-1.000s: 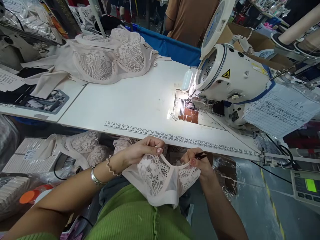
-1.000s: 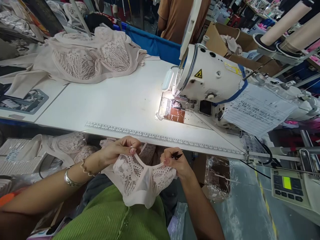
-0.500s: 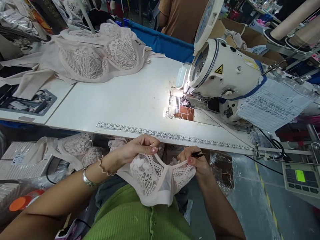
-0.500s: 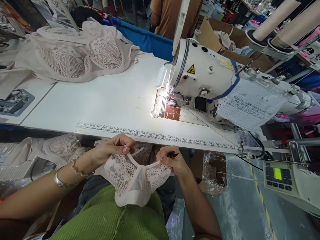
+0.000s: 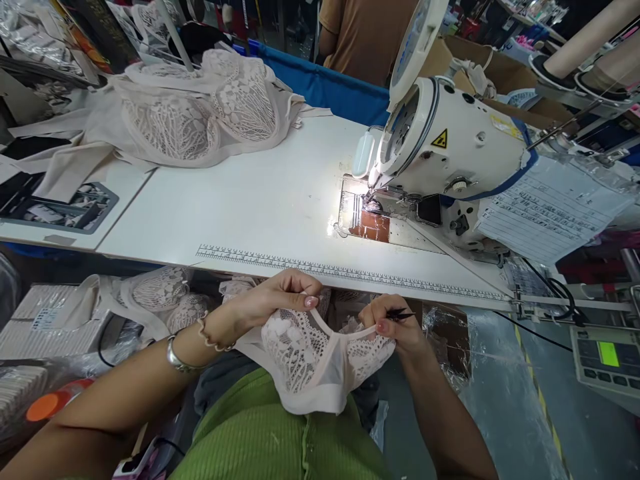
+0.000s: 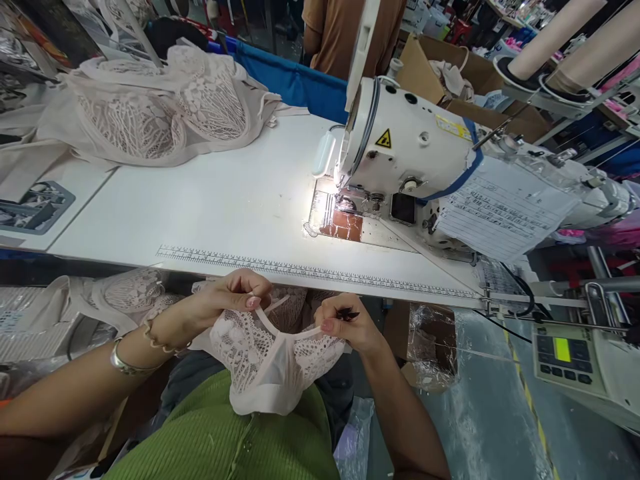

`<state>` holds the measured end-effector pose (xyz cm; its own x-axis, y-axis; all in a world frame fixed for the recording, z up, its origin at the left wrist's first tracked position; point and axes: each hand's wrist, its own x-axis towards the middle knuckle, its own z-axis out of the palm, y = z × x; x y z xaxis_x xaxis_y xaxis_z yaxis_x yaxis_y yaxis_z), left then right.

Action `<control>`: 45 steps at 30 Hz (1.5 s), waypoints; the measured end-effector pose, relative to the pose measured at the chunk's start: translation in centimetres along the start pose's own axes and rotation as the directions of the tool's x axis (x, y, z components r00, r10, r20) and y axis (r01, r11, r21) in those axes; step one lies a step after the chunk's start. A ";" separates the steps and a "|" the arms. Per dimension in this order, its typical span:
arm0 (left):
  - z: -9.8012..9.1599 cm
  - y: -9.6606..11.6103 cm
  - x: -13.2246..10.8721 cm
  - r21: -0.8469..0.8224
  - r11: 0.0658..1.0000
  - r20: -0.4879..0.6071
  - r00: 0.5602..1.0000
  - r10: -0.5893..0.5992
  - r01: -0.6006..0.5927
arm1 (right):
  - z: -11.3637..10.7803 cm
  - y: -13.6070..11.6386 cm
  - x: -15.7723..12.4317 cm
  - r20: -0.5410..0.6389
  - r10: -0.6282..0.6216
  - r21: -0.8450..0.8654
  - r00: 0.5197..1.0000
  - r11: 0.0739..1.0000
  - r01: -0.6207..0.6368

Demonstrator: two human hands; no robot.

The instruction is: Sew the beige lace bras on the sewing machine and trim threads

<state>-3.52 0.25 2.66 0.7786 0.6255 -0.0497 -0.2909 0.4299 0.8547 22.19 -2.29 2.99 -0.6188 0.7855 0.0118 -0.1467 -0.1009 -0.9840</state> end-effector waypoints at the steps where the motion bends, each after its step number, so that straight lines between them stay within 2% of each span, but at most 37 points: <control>1: 0.1 0.1 0.0 -0.006 1.000 0.010 1.000 0.003 -0.003 | -0.2 -0.2 0.0 0.047 -0.011 -0.031 0.999 0.999 0.013; 4: 0.9 0.6 0.5 0.015 1.000 0.033 0.999 -0.004 0.003 | -0.6 -1.5 0.2 0.161 0.024 -0.245 0.987 0.969 0.016; 6: 1.5 0.9 1.1 0.039 0.999 0.050 0.999 -0.017 0.015 | -0.5 -2.6 0.5 0.187 0.072 -0.424 0.980 0.906 0.015; 8: 1.9 1.1 1.9 0.068 0.997 0.077 0.997 -0.030 0.024 | -0.1 -3.3 0.9 0.242 0.064 -0.526 0.968 0.847 0.075; 10: 2.0 1.5 2.8 0.128 0.992 0.055 0.998 -0.023 0.015 | 0.3 -3.7 1.0 0.288 0.020 -0.535 0.957 0.833 0.143; 12: 1.9 2.3 3.4 0.287 0.956 -0.063 0.995 0.076 -0.055 | 0.5 -3.9 0.5 0.288 -0.026 -0.449 0.957 0.879 0.159; 13: 2.0 2.8 3.4 0.416 0.902 -0.148 0.971 0.190 -0.113 | 0.6 -4.0 0.0 0.260 -0.048 -0.381 0.964 0.913 0.149; 14: 2.2 3.3 3.3 0.567 0.807 -0.219 0.914 0.342 -0.166 | 0.7 -4.1 -0.5 0.212 -0.069 -0.312 0.975 0.941 0.134; 15: 2.6 3.8 2.9 0.712 0.675 -0.250 0.828 0.502 -0.194 | 0.8 -4.1 -1.1 0.144 -0.079 -0.260 0.986 0.959 0.115; 16: 3.1 4.2 2.3 0.824 0.532 -0.230 0.742 0.629 -0.195 | 0.9 -4.2 -1.7 0.060 -0.079 -0.237 0.995 0.967 0.091; 17: 3.8 4.4 1.6 0.893 0.410 -0.179 0.692 0.699 -0.183 | 1.2 -4.2 -2.1 -0.032 -0.070 -0.245 0.997 0.968 0.060; 18: 4.5 4.4 0.8 0.930 0.328 -0.124 0.697 0.707 -0.168 | 1.5 -4.2 -2.5 -0.128 -0.064 -0.277 0.990 0.960 0.027; 21: 6.7 2.9 -0.8 0.962 0.212 0.033 0.840 0.541 -0.174 | 2.8 -3.9 -2.7 -0.336 -0.096 -0.404 0.937 0.913 -0.051; 23: 7.4 1.3 -1.0 0.974 0.137 0.091 0.864 0.496 -0.181 | 3.7 -3.5 -2.4 -0.365 -0.154 -0.497 0.918 0.866 -0.052; 25: 7.4 -0.2 -0.6 0.978 0.108 0.099 0.849 0.518 -0.179 | 4.4 -3.1 -2.0 -0.340 -0.226 -0.598 0.913 0.801 -0.024; 30: 5.8 -1.5 0.2 0.970 0.196 0.004 0.816 0.579 -0.144 | 4.5 -1.7 -2.2 -0.245 -0.377 -0.785 0.893 0.618 0.046; 32: 5.5 -1.5 0.0 0.960 0.244 -0.042 0.795 0.605 -0.136 | 4.0 -0.9 -2.3 -0.245 -0.486 -0.885 0.839 0.466 0.012; 34: 5.5 -1.4 -0.1 0.936 0.324 -0.099 0.785 0.611 -0.135 | 3.4 -0.1 -2.4 -0.215 -0.600 -0.960 0.770 0.275 -0.054; 35: 5.5 -1.3 -0.2 0.918 0.371 -0.125 0.785 0.606 -0.140 | 3.2 0.2 -2.3 -0.185 -0.628 -0.977 0.756 0.197 -0.076; 37: 5.5 -1.0 -0.3 0.868 0.469 -0.173 0.786 0.594 -0.164 | 2.8 0.4 -2.2 -0.121 -0.606 -0.990 0.786 0.134 -0.049; 38: 5.3 -0.8 -0.3 0.833 0.526 -0.201 0.790 0.579 -0.173 | 2.6 0.2 -2.2 -0.102 -0.574 -0.987 0.813 0.161 -0.010; 39: 5.1 -0.5 -0.3 0.787 0.592 -0.238 0.800 0.551 -0.175 | 2.5 -0.1 -2.2 -0.098 -0.532 -0.972 0.841 0.234 0.035; 41: 4.4 0.1 -0.5 0.662 0.736 -0.326 0.831 0.450 -0.139 | 2.2 -1.1 -2.4 -0.098 -0.409 -0.869 0.907 0.479 0.122; 43: 3.5 0.8 -0.7 0.528 0.845 -0.400 0.853 0.337 -0.086 | 1.6 -2.3 -2.8 -0.052 -0.265 -0.688 0.963 0.708 0.157; 45: 2.8 1.3 -1.1 0.439 0.896 -0.441 0.851 0.285 -0.073 | 0.7 -3.2 -3.5 0.003 -0.167 -0.563 0.986 0.814 0.139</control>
<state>-3.19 -1.74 5.25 0.3341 0.9422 -0.0262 -0.0733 0.0537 0.9959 24.23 -5.13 6.23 -0.5881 0.7894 0.1761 0.2289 0.3713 -0.8999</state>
